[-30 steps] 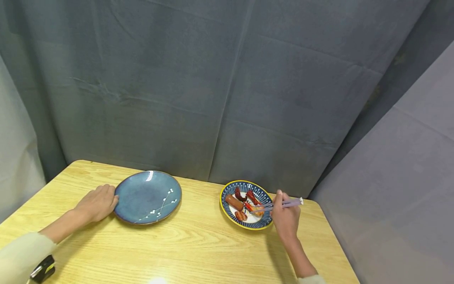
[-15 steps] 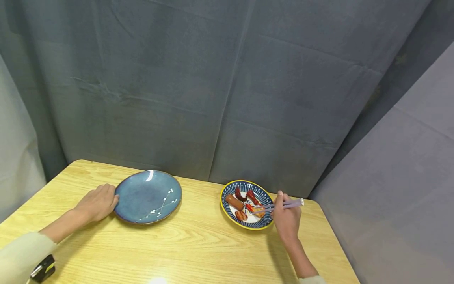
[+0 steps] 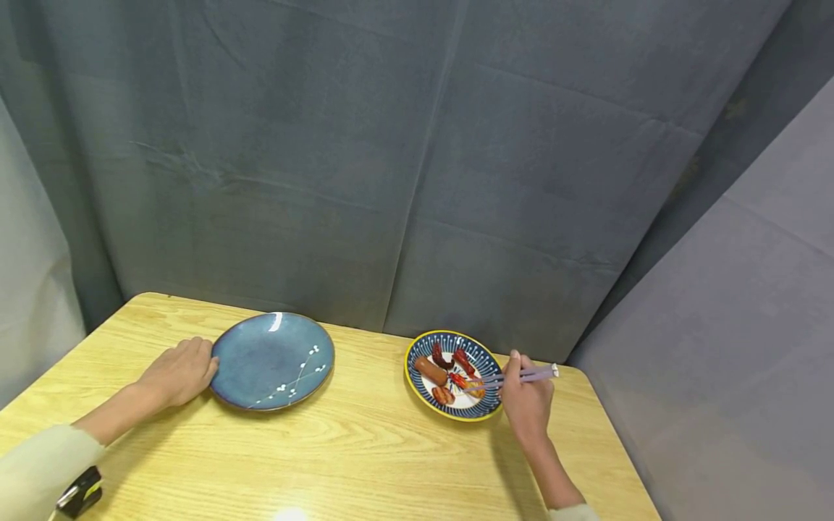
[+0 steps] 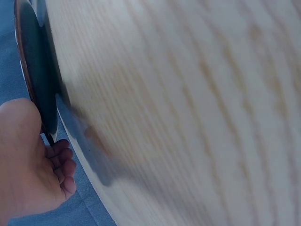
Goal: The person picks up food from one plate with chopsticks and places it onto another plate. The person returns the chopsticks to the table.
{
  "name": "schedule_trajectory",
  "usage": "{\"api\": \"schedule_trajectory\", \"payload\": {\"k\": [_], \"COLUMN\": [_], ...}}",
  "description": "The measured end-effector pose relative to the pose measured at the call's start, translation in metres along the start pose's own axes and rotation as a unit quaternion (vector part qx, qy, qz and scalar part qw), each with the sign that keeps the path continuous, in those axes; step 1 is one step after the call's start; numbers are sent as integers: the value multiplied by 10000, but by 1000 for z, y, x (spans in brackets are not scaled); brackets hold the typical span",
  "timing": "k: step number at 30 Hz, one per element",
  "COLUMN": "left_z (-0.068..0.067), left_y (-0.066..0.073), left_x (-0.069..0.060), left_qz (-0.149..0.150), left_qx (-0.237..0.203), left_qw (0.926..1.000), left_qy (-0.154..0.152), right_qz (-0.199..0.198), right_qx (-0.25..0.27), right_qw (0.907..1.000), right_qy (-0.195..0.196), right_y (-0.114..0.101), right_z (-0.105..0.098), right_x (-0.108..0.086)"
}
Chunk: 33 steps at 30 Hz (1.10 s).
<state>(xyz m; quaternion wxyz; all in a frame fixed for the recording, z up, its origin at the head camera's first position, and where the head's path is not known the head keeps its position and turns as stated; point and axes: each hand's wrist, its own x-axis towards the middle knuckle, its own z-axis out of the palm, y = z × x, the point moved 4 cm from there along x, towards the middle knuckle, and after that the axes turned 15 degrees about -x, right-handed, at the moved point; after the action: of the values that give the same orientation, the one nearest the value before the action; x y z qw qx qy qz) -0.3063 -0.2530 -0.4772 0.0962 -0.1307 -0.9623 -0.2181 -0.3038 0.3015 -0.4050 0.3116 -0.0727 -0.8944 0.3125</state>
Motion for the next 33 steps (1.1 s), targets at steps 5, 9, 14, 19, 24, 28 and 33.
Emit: {"api": "schedule_trajectory", "payload": {"k": [5, 9, 14, 19, 24, 28, 33], "left_z": [0, 0, 0, 0, -1, -1, -1], "left_y": [0, 0, 0, 0, 1, 1, 1], "left_x": [0, 0, 0, 0, 0, 0, 1], "left_qz": [-22, -39, -50, -21, -23, -50, -42], "left_qx": [-14, -26, -19, -5, 6, 12, 43], "left_qw": [10000, 10000, 10000, 10000, 10000, 10000, 10000], "left_qy": [-10, -26, -21, 15, 11, -11, -21], "right_qz": [8, 35, 22, -21, 39, 44, 3], "right_qx": [1, 7, 29, 32, 104, 260, 219], "right_qw": [10000, 10000, 10000, 10000, 9999, 9996, 9995], "right_qy": [-35, -30, -17, -21, 16, 114, 213], "right_y": [0, 1, 1, -1, 0, 0, -6], "right_z": [1, 1, -1, -3, -5, -7, -10], "right_x": [0, 0, 0, 0, 2, 4, 5]}}
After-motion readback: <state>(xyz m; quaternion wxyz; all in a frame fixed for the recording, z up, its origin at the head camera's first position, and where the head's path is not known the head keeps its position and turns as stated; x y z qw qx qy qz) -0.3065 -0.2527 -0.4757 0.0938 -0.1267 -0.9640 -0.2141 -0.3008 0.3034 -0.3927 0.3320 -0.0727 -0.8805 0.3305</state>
